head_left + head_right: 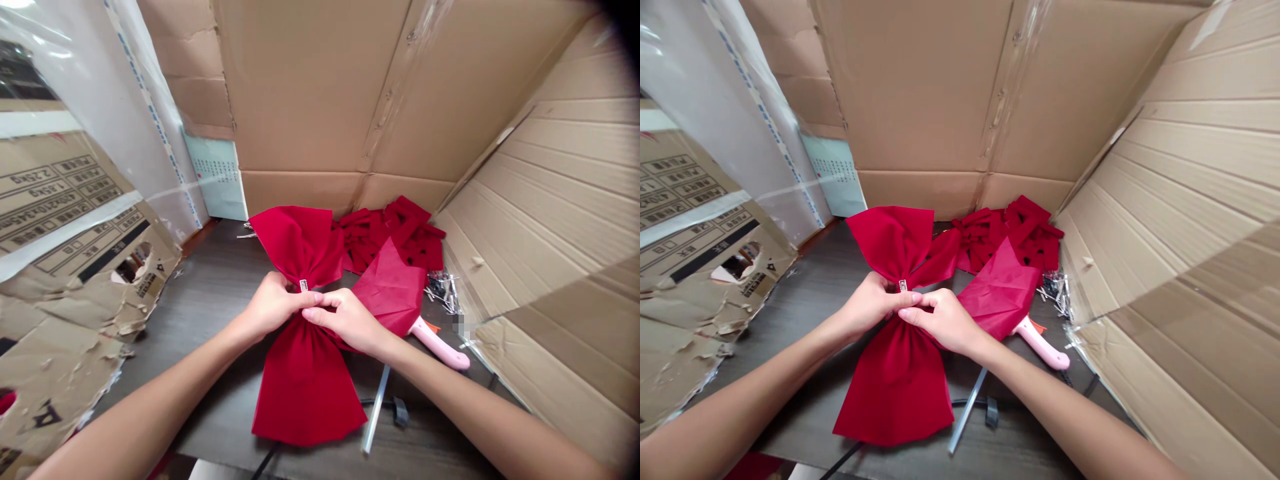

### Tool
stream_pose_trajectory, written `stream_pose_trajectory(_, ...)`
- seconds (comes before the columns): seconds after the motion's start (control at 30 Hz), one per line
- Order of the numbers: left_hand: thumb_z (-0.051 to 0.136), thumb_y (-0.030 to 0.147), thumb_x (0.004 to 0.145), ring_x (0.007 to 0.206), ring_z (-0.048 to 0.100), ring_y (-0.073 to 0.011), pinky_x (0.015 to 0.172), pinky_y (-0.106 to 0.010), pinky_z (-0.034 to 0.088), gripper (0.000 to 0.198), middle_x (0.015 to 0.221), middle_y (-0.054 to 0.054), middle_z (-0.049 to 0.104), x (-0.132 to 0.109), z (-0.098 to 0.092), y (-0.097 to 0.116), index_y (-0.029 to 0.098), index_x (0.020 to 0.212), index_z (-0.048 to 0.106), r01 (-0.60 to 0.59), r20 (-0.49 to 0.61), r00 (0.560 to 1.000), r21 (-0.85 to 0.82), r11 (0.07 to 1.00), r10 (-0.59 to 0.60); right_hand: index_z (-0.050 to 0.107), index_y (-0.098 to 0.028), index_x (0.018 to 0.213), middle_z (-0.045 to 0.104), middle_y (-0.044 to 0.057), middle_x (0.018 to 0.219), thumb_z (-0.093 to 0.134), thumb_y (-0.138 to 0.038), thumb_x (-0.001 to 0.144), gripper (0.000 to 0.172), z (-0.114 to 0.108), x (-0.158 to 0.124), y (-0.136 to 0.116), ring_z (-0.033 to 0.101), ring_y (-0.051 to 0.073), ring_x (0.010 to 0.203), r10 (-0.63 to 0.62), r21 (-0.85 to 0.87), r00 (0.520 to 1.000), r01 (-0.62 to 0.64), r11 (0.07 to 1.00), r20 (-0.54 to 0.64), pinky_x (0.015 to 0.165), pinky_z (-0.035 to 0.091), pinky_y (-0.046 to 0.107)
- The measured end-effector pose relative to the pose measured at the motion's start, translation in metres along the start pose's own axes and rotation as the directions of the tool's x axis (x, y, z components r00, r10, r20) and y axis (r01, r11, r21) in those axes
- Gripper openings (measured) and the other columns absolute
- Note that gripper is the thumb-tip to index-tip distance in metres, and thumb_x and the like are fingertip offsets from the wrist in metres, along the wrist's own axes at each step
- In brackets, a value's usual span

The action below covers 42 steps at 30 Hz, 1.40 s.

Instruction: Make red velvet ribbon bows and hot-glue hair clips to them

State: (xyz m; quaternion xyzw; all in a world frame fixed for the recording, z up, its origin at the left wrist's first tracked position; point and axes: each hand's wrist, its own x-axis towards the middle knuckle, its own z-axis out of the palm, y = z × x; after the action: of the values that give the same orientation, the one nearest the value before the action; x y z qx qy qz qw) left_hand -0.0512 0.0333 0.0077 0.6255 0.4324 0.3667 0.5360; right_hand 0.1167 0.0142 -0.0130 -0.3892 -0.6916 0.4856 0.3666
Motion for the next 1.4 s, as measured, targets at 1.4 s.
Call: stream_pose_trajectory(1.4, 0.075, 0.040, 0.077, 0.036, 0.045, -0.0070, 0.029, -0.016, 0.028, 0.036, 0.049, -0.001, 0.056, 0.000, -0.004, 0.007, 0.013, 0.063, 0.056, 0.138, 0.029, 0.990, -0.249, 0.959, -0.135, 0.078, -0.014, 0.101, 0.077, 0.008, 0.101, 0.072, -0.040, 0.082, 0.033, 0.001, -0.002, -0.003, 0.069, 0.030, 0.103, 0.026, 0.029, 0.994, -0.029, 0.999, 0.102, 0.092, 0.052, 0.041)
